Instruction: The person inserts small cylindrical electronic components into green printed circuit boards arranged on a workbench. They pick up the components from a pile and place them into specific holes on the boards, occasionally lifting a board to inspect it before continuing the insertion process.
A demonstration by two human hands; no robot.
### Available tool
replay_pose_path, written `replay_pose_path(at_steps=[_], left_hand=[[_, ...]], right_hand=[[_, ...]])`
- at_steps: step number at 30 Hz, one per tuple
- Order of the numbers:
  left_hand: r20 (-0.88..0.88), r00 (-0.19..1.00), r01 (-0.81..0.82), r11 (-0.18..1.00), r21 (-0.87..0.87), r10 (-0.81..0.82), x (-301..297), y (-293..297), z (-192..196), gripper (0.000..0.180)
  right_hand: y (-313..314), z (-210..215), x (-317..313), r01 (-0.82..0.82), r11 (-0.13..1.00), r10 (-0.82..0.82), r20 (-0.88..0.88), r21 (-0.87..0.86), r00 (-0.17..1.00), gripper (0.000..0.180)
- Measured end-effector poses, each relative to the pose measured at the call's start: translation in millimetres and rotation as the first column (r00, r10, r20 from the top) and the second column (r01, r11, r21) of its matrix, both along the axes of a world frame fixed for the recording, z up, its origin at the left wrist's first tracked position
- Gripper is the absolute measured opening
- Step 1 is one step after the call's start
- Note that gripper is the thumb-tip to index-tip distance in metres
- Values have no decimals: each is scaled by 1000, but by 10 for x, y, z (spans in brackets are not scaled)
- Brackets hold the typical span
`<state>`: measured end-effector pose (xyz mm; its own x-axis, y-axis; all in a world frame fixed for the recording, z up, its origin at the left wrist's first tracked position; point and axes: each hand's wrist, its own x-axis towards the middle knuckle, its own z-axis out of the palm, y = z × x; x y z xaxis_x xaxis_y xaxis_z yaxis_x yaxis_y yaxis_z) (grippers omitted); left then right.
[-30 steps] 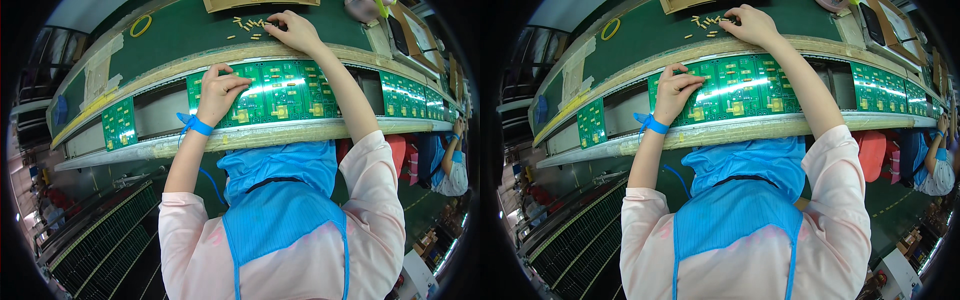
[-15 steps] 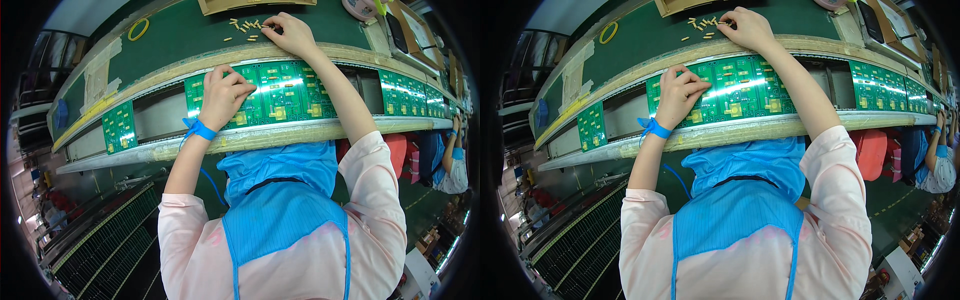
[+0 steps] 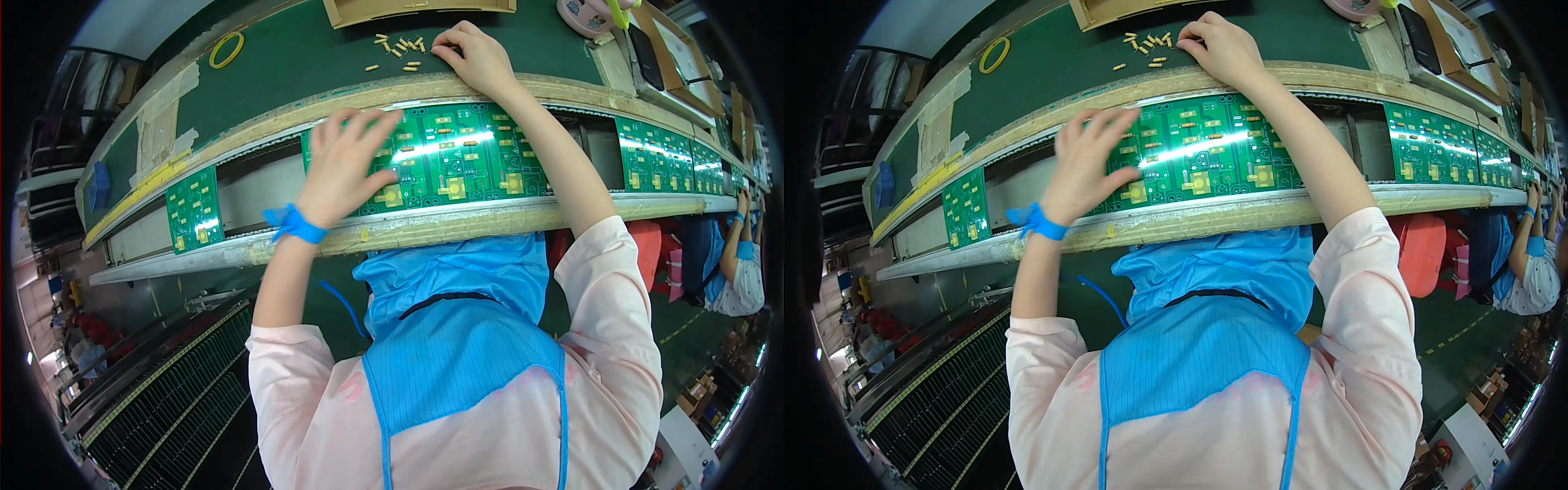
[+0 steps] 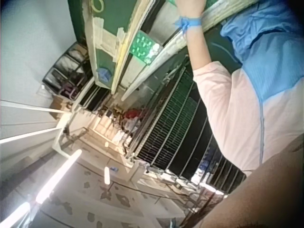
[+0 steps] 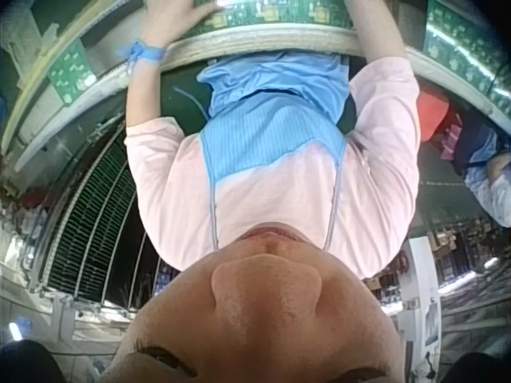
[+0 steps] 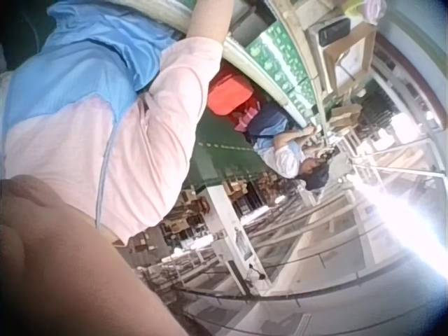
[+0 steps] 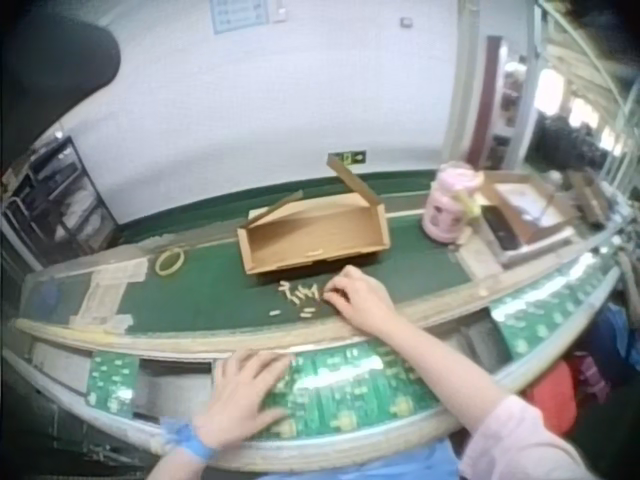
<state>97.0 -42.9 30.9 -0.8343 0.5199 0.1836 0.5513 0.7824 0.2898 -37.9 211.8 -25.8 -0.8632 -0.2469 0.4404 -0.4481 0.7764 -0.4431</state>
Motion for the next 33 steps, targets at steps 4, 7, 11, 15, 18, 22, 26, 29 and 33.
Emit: replay_pose_path(at_steps=[4,7,11,15,18,22,26,29,33], left_hand=[[133,975,-142,960,-240,178,32,-442,-12,117],[162,974,-133,980,-148,156,17,-409,-110,115],[159,985,-62,995,-83,75,-7,-50,-154,114],[109,994,12,999,-42,-7,-1,386,-220,105],[-50,999,-1,1000,22,2,-203,505,-351,80],[-276,938,-204,978,51,210,-838,242,-511,45],[-216,949,-213,972,103,230,-1030,111,-555,26],[-228,950,-182,973,145,212,-1019,139,-509,18],[-129,966,-204,968,147,223,-970,187,-398,15]], right_hand=[[-6,22,18,18,1000,-18,26,-6,1000,17],[84,68,-68,-104,994,103,35,45,994,20],[197,184,-122,-283,947,271,94,153,958,23],[222,262,-20,-148,949,132,73,279,989,19],[307,243,36,-92,964,112,-67,251,991,18],[356,381,250,-120,989,123,-27,92,992,18],[210,390,694,-224,958,257,194,-177,947,17],[75,398,1001,-275,943,324,327,-188,888,17],[8,394,1125,-240,951,297,355,-197,886,18]])
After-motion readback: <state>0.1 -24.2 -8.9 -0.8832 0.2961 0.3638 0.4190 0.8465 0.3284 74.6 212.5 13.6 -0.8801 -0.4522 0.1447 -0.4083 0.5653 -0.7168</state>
